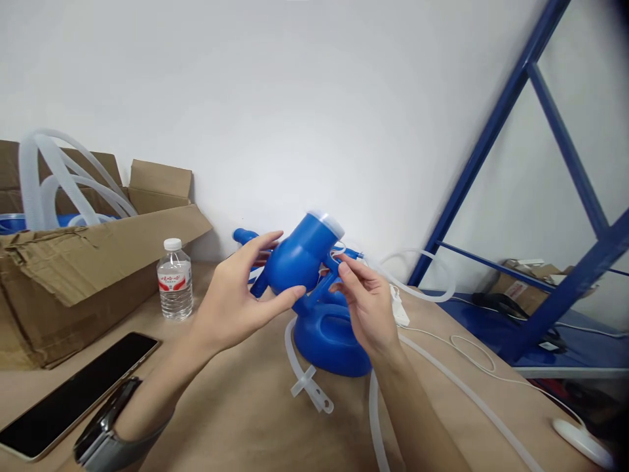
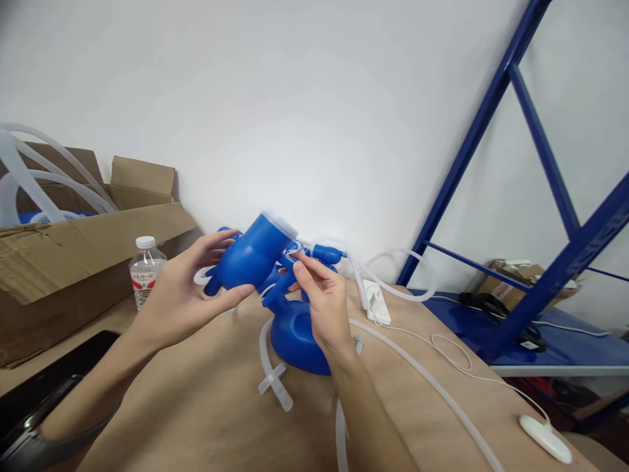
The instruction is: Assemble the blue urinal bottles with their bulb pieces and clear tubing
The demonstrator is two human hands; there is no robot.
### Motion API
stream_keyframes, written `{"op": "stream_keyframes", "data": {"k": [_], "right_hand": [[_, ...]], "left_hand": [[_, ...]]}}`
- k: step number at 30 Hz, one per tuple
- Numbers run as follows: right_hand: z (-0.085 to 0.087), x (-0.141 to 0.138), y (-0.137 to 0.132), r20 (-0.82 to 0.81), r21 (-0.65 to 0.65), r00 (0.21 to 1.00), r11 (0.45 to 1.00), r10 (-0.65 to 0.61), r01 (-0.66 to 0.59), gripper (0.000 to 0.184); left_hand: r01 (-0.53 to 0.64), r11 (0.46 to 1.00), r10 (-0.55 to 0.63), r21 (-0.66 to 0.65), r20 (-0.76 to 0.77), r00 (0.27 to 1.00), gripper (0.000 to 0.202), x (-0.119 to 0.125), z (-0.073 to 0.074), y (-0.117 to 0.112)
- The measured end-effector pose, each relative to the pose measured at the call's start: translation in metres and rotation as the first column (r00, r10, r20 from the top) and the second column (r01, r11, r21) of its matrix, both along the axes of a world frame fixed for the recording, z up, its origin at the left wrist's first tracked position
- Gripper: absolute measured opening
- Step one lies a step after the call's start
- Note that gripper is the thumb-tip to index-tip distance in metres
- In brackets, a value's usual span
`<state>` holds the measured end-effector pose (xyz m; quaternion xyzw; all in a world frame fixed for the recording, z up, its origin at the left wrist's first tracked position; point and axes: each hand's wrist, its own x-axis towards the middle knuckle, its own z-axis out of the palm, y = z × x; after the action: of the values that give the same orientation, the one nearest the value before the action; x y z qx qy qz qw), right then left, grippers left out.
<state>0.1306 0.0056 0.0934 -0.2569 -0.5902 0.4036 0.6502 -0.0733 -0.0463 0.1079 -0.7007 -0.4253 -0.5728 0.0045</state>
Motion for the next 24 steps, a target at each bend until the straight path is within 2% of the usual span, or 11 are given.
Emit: {"op": "stream_keyframes", "data": {"k": [2, 4, 7, 9, 11, 14, 16, 17, 21, 23, 24], "right_hand": [[0.002, 0.007, -0.001, 0.179, 0.186, 0.977, 0.979, -0.120, 0.086, 0.023], [0.004, 0.009, -0.004, 0.312, 0.356, 0.928, 0.930, -0.205, 0.085, 0.019], [0.005, 0.009, -0.007, 0.417, 0.440, 0.878, 0.897, -0.236, 0.032, 0.021], [0.007, 0.011, -0.006, 0.497, 0.377, 0.848, 0.926, -0.186, -0.018, 0.030], [0.007, 0.018, -0.002, 0.615, 0.278, 0.779, 0.958, -0.120, -0.073, 0.048], [-0.004, 0.033, 0.009, 0.833, 0.162, 0.552, 0.969, -0.033, -0.187, 0.063], [-0.023, 0.039, 0.018, 0.929, 0.093, 0.368, 0.946, 0.030, -0.311, 0.066], [-0.035, 0.040, 0.023, 0.951, 0.069, 0.305, 0.923, 0.054, -0.378, 0.069], [-0.085, 0.021, 0.040, 0.962, 0.119, 0.270, 0.817, 0.047, -0.565, 0.068], [-0.098, 0.003, 0.044, 0.981, 0.059, 0.182, 0.803, 0.061, -0.592, 0.061], [-0.099, -0.005, 0.045, 0.991, -0.006, 0.105, 0.802, 0.086, -0.597, 0.057]], "left_hand": [[0.063, 0.991, -0.065, -0.119, -0.015, 0.998, 0.083, -0.002, 0.001, 0.000], [0.117, 0.976, -0.126, -0.186, -0.036, 0.991, 0.088, -0.004, 0.001, 0.001], [0.146, 0.970, -0.152, -0.196, -0.017, 0.988, 0.088, -0.010, 0.001, 0.005], [0.142, 0.970, -0.148, -0.196, -0.015, 0.989, 0.080, -0.015, 0.003, 0.007], [0.127, 0.970, -0.138, -0.210, -0.040, 0.990, 0.065, -0.021, 0.006, 0.007], [0.075, 0.972, -0.085, -0.224, -0.034, 0.996, 0.051, -0.031, 0.010, 0.006], [0.044, 0.976, -0.043, -0.215, 0.012, 0.999, 0.051, -0.037, 0.012, 0.005], [0.033, 0.978, -0.026, -0.204, 0.039, 0.999, 0.051, -0.040, 0.012, 0.005], [0.000, 0.982, 0.012, -0.189, 0.063, 0.998, 0.064, -0.051, 0.014, 0.006], [-0.045, 0.980, 0.053, -0.191, 0.038, 0.998, 0.067, -0.054, 0.015, 0.007], [-0.063, 0.979, 0.071, -0.196, 0.031, 0.997, 0.067, -0.054, 0.015, 0.007]]}}
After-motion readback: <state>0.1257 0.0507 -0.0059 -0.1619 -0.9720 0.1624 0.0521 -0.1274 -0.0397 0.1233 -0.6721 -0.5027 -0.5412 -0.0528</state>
